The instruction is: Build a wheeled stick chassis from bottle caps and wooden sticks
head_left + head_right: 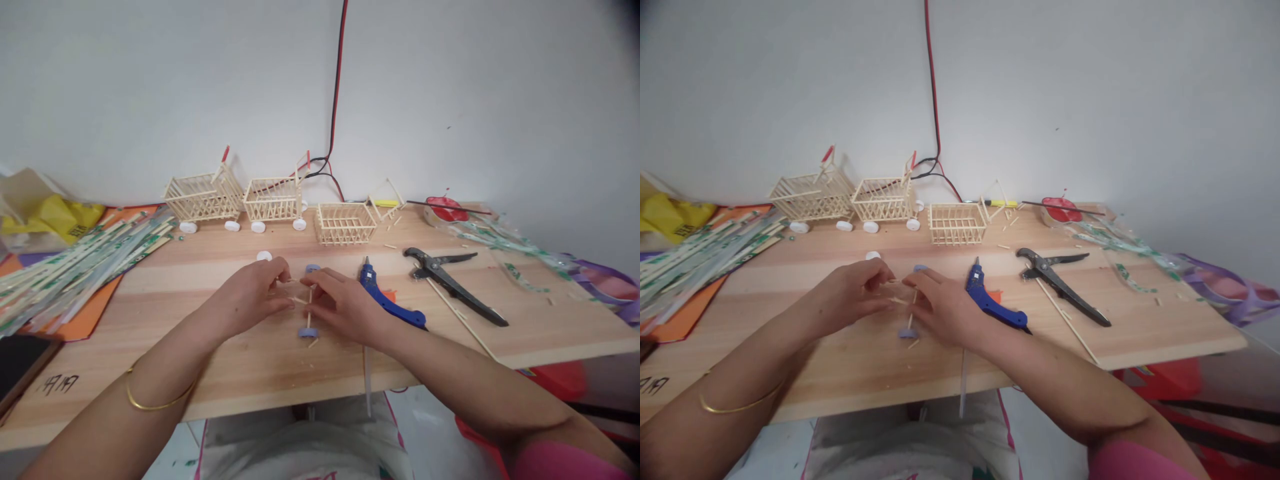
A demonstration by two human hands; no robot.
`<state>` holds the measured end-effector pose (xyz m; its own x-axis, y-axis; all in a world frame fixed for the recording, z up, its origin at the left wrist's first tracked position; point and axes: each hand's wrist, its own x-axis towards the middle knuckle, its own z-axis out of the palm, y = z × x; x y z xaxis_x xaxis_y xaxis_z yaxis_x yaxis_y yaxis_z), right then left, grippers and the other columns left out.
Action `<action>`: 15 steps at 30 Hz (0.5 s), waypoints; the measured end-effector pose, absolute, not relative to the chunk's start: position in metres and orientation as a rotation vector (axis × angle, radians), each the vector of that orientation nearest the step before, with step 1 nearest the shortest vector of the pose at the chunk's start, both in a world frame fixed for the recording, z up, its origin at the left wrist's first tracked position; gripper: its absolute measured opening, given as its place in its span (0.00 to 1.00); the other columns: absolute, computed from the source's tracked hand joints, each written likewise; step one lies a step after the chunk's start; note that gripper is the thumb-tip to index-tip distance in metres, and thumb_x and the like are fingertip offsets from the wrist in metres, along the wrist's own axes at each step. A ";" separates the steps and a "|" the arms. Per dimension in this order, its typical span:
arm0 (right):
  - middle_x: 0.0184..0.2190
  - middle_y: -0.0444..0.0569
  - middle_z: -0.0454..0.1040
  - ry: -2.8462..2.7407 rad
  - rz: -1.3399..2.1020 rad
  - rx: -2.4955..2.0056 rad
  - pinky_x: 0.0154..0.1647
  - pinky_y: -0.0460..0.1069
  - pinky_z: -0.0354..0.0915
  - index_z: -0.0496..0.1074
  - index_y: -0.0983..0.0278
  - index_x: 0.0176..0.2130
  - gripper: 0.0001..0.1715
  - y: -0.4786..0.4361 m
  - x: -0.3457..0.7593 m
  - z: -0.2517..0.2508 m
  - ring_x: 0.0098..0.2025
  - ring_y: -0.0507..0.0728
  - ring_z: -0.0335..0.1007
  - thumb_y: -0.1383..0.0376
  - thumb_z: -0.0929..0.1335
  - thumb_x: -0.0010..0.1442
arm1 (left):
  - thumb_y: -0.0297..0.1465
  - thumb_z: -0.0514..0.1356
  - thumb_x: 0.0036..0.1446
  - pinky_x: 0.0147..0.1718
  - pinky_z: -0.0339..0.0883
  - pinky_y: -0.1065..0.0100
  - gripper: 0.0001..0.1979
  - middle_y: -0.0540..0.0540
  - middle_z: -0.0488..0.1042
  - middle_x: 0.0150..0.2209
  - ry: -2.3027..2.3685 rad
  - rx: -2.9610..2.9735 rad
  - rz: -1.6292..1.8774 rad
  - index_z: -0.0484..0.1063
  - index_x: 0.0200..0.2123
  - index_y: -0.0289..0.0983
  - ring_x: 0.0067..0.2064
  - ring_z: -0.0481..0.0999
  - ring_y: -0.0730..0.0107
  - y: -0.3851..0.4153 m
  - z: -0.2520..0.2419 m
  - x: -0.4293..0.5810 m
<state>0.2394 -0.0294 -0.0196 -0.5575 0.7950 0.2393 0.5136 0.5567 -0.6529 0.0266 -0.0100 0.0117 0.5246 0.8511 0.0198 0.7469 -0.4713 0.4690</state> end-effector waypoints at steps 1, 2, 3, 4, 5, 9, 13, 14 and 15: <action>0.42 0.50 0.69 -2.274 0.717 -1.047 0.41 0.48 0.65 0.64 0.62 0.48 0.18 -0.029 0.239 -0.020 0.38 0.53 0.69 0.71 0.66 0.57 | 0.35 0.59 0.51 0.26 0.54 0.70 0.08 0.52 0.67 0.27 1.304 2.384 0.345 0.65 0.31 0.38 0.28 0.64 0.73 -0.010 0.012 0.027; 0.42 0.50 0.69 -2.274 0.716 -1.043 0.41 0.48 0.65 0.64 0.62 0.48 0.18 -0.029 0.239 -0.020 0.38 0.53 0.69 0.71 0.66 0.57 | 0.35 0.59 0.51 0.26 0.53 0.70 0.08 0.53 0.66 0.26 1.292 2.410 0.336 0.64 0.30 0.38 0.27 0.63 0.73 -0.009 0.011 0.027; 0.42 0.50 0.69 -2.273 0.711 -1.036 0.41 0.48 0.65 0.64 0.63 0.48 0.18 -0.029 0.240 -0.020 0.38 0.53 0.69 0.71 0.66 0.57 | 0.35 0.59 0.51 0.25 0.52 0.70 0.08 0.53 0.65 0.25 1.284 2.432 0.331 0.64 0.28 0.37 0.26 0.62 0.73 -0.009 0.011 0.027; 0.42 0.50 0.69 -2.273 0.708 -1.030 0.41 0.48 0.65 0.64 0.63 0.48 0.18 -0.029 0.240 -0.020 0.38 0.53 0.69 0.71 0.66 0.57 | 0.35 0.59 0.51 0.25 0.52 0.70 0.08 0.53 0.65 0.25 1.280 2.446 0.324 0.63 0.27 0.37 0.26 0.61 0.74 -0.008 0.011 0.027; 0.42 0.50 0.69 -2.273 0.707 -1.026 0.41 0.49 0.64 0.64 0.63 0.49 0.18 -0.029 0.240 -0.020 0.38 0.53 0.69 0.71 0.66 0.57 | 0.35 0.59 0.51 0.25 0.52 0.71 0.08 0.53 0.66 0.25 1.280 2.451 0.322 0.63 0.27 0.37 0.26 0.61 0.74 -0.008 0.011 0.027; 0.42 0.50 0.69 -2.272 0.715 -1.043 0.40 0.49 0.65 0.64 0.62 0.49 0.19 -0.029 0.240 -0.021 0.38 0.53 0.68 0.70 0.66 0.57 | 0.34 0.60 0.51 0.27 0.56 0.70 0.08 0.51 0.69 0.30 1.280 2.425 0.315 0.65 0.32 0.38 0.29 0.66 0.72 -0.008 0.011 0.026; 0.43 0.51 0.69 -2.279 0.708 -1.049 0.41 0.49 0.65 0.64 0.63 0.49 0.19 -0.030 0.240 -0.020 0.38 0.53 0.69 0.71 0.66 0.57 | 0.34 0.60 0.52 0.33 0.62 0.68 0.15 0.49 0.72 0.35 1.262 2.421 0.309 0.67 0.43 0.38 0.34 0.70 0.69 -0.009 0.010 0.025; 0.43 0.51 0.69 -2.278 0.707 -1.047 0.41 0.49 0.65 0.64 0.63 0.49 0.19 -0.030 0.240 -0.020 0.38 0.53 0.69 0.71 0.66 0.57 | 0.34 0.59 0.52 0.34 0.62 0.67 0.15 0.48 0.73 0.36 1.250 2.434 0.310 0.67 0.45 0.38 0.35 0.71 0.68 -0.008 0.010 0.025; 0.43 0.51 0.69 -2.276 0.708 -1.045 0.41 0.49 0.65 0.64 0.63 0.49 0.19 -0.030 0.240 -0.020 0.38 0.53 0.69 0.71 0.66 0.57 | 0.34 0.59 0.53 0.35 0.63 0.67 0.16 0.47 0.73 0.36 1.238 2.446 0.313 0.68 0.45 0.38 0.36 0.71 0.67 -0.008 0.010 0.025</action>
<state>0.2399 -0.0295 -0.0205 -0.5587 0.7920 0.2461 0.5127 0.5630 -0.6482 0.0249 -0.0083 0.0099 0.5871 0.8091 0.0263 0.7245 -0.5396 0.4288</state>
